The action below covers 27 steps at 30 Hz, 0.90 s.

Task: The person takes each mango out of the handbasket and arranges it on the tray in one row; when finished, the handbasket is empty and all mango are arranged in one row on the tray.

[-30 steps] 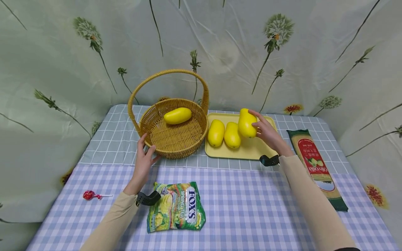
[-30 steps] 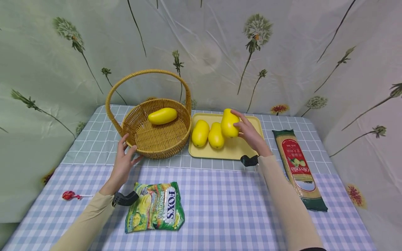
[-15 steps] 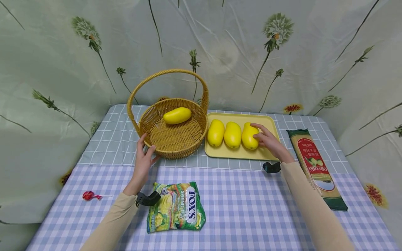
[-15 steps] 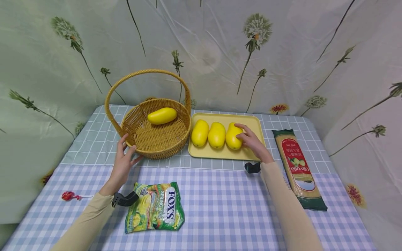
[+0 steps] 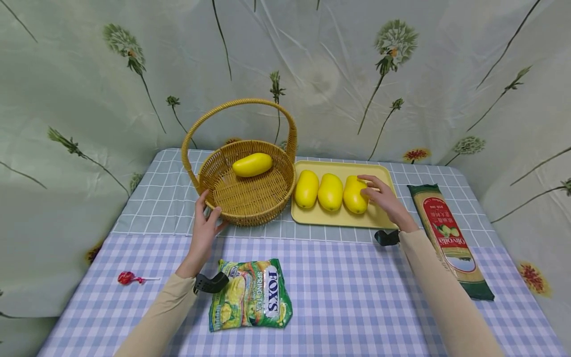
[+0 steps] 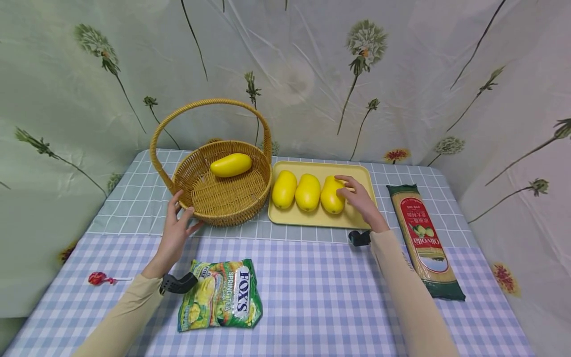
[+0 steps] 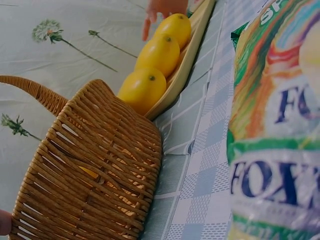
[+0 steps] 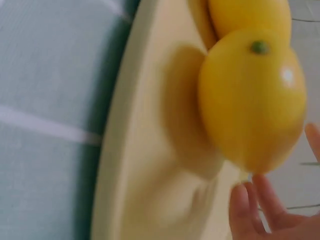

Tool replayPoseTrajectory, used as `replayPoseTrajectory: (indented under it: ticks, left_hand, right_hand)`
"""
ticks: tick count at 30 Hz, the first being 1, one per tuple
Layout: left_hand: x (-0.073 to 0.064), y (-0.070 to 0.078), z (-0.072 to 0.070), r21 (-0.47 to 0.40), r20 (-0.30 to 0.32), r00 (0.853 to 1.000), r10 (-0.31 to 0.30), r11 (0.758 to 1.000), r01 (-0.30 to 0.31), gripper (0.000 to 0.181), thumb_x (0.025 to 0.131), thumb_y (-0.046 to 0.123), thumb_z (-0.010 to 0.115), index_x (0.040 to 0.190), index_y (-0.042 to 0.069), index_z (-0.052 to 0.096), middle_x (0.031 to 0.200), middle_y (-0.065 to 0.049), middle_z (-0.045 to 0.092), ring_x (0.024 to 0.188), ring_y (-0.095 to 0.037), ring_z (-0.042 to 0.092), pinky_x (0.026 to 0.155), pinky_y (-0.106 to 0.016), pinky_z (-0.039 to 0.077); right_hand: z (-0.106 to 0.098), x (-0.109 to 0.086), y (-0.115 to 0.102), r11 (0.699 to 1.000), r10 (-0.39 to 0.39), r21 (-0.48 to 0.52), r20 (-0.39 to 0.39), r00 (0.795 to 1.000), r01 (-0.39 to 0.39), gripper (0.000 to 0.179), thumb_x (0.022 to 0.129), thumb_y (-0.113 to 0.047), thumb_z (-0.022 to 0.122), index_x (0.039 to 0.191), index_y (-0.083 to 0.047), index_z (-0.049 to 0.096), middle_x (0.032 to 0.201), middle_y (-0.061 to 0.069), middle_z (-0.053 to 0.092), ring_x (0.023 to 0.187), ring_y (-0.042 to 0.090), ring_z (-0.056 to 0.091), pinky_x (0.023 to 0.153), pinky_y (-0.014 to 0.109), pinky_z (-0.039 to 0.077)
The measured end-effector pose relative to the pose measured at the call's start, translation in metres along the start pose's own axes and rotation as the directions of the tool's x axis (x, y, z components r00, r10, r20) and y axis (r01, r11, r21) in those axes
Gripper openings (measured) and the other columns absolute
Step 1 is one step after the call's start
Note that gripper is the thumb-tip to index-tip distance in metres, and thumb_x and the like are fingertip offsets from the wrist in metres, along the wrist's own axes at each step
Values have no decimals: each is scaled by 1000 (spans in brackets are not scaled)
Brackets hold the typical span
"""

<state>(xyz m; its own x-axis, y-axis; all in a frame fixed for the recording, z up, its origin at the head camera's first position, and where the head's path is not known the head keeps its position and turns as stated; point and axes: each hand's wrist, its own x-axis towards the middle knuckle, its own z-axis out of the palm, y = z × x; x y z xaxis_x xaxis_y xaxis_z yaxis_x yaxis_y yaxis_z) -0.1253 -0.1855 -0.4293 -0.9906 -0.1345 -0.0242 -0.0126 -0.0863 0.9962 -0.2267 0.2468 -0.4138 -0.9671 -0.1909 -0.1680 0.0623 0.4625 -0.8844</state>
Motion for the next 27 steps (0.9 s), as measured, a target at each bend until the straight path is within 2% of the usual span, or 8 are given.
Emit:
replayPoseTrajectory:
  ticks: [5,10,13,17,22,27]
  left_hand:
    - [-1,0,-1,-4,3,1000,-1,1000,1,59,105,14,36,155,17,5,156,-12,-4,134,-39,28,103,-53,38]
    - [-1,-1,-1,-3,-1,1000,-3,1000,3,58,105,15,37,155,19,7,156,-11,-6,135,-38,28,103,-52,38]
    - [0,-2,-2,-3,0,1000,2,1000,-2,59,105,15,37,155,19,6,157,-10,-6,135,-38,28,103,-54,38]
    - [1,-3,-2,-6,4,1000,16,1000,-16,59,105,14,37,155,18,6,157,-9,-4,134,-39,28,103,-55,37]
    - [1,-2,-1,1,7,1000,20,1000,-20,59,105,15,37,155,17,6,157,-9,-5,135,-39,27,103,-56,36]
    - [1,-2,-1,-3,10,1000,13,1000,-13,59,105,16,37,154,16,6,157,-9,-6,136,-38,25,103,-56,36]
  right_hand:
    - [3,-1,-12,997,-78,-12,-104,992,77,45,100,-13,48,142,0,41,146,22,34,132,40,29,110,56,25]
    - [16,0,-32,982,-179,41,-114,977,185,41,99,-6,49,139,2,45,140,22,41,127,40,37,109,50,30]
    - [31,5,-45,960,-262,83,-66,963,267,40,98,-3,50,137,4,45,138,23,43,125,40,40,107,48,33]
    - [55,12,-66,929,-352,138,37,935,344,40,98,-3,51,138,3,45,138,24,43,125,42,40,105,48,36]
    - [90,26,-93,911,-405,162,171,898,380,42,98,-5,52,139,0,44,138,23,43,123,42,43,102,46,40]
    - [118,47,-120,901,-433,132,278,857,413,44,97,-6,54,140,-1,44,139,16,45,122,33,45,99,40,43]
